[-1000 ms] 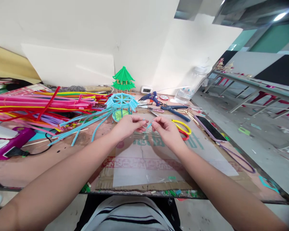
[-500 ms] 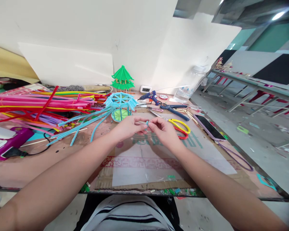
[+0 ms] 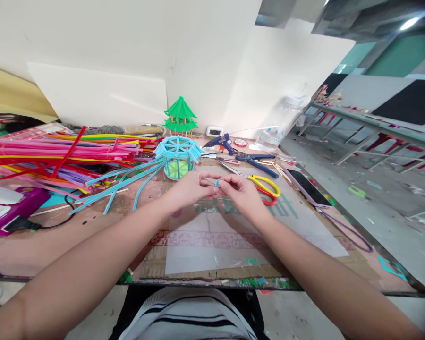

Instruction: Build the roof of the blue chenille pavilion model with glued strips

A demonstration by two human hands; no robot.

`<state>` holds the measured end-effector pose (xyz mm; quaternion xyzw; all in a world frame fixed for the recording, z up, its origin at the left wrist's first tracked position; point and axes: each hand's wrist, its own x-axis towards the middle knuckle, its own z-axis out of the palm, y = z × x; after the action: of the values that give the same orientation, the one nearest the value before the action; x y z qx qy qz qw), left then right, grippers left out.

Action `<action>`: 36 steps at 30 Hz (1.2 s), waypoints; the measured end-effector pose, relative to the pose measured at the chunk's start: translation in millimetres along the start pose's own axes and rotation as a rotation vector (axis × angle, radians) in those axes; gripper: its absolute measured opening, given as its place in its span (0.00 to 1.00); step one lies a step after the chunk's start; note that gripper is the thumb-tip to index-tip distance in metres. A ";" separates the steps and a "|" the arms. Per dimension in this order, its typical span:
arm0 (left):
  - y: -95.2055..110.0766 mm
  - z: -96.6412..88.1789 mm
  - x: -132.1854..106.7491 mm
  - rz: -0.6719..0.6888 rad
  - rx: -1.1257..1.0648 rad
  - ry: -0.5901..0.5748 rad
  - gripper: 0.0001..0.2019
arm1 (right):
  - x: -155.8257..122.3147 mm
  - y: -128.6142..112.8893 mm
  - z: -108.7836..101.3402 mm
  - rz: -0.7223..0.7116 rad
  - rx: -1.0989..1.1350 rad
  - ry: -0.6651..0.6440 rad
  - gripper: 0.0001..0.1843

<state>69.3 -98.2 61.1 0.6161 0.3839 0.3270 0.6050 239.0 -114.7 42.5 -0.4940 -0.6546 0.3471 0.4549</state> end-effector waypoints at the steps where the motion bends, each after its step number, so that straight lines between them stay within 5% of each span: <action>1: 0.0 -0.3 -0.2 0.003 0.006 0.000 0.21 | -0.4 -1.0 -0.1 0.009 0.003 -0.002 0.10; 21: -7.8 -1.3 4.4 -0.047 -0.135 -0.063 0.23 | -1.1 -2.4 -0.5 0.083 0.104 -0.012 0.14; 36: -2.1 -1.7 2.8 -0.030 0.009 -0.013 0.25 | -1.5 0.3 -0.7 0.177 0.225 -0.056 0.15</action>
<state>69.0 -95.0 58.9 0.6149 0.3907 0.3122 0.6098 240.0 -116.1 42.1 -0.4859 -0.5780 0.4706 0.4563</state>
